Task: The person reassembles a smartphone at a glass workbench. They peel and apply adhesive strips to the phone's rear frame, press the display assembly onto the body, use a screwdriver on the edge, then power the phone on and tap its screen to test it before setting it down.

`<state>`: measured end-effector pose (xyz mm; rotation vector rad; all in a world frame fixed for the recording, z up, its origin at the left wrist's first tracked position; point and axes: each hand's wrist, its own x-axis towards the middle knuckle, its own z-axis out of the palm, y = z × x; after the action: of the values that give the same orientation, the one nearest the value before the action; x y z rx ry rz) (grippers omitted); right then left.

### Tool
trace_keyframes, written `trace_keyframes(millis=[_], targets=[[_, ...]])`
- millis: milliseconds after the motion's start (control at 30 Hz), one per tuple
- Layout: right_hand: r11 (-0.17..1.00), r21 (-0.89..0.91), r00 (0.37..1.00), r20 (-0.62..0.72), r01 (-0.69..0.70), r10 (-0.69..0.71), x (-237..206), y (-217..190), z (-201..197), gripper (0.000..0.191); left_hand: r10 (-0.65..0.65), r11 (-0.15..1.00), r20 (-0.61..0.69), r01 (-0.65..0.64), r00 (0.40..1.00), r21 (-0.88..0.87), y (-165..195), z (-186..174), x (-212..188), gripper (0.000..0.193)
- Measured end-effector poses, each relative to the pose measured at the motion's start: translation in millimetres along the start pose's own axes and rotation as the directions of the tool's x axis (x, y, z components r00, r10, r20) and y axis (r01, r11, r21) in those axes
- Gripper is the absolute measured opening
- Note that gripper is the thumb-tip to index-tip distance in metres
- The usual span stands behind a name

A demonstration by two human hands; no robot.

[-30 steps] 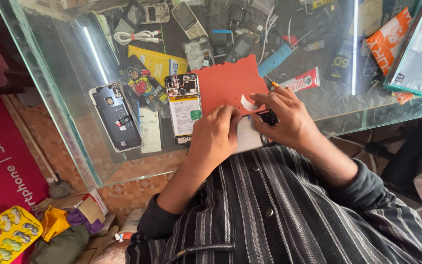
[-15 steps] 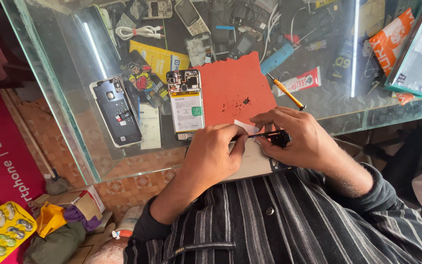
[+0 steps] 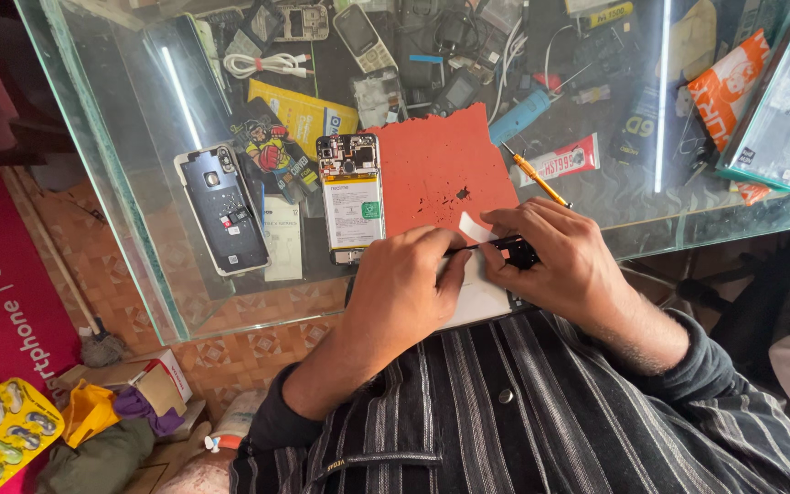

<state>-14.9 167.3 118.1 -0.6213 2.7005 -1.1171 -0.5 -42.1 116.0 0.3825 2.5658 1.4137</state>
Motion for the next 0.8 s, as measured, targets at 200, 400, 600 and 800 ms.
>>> trace_keyframes(millis=[200,400,600,800], targets=[[0.978,-0.07,0.974,-0.104,0.194,-0.201,-0.3,-10.5,-15.0,0.031,0.047,0.996,-0.116,-0.037,0.992,0.086,9.7,-0.2,-2.4,0.017],[0.971,-0.08,0.957,-0.169,0.224,-0.235,-2.0,-12.4,-27.0,0.031,0.193,0.966,-0.172,-0.157,0.966,0.206,22.9,-8.7,-10.4,0.021],[0.895,-0.249,0.882,-0.21,0.37,-0.423,-8.6,-11.0,-25.5,0.029,0.313,0.934,-0.207,-0.261,0.927,0.243,26.4,-11.0,-14.1,0.019],[0.862,-0.266,0.855,-0.182,0.432,-0.485,-6.6,-6.6,-23.2,0.029,0.312,0.93,-0.191,-0.257,0.931,0.264,24.5,-9.3,-15.6,0.019]])
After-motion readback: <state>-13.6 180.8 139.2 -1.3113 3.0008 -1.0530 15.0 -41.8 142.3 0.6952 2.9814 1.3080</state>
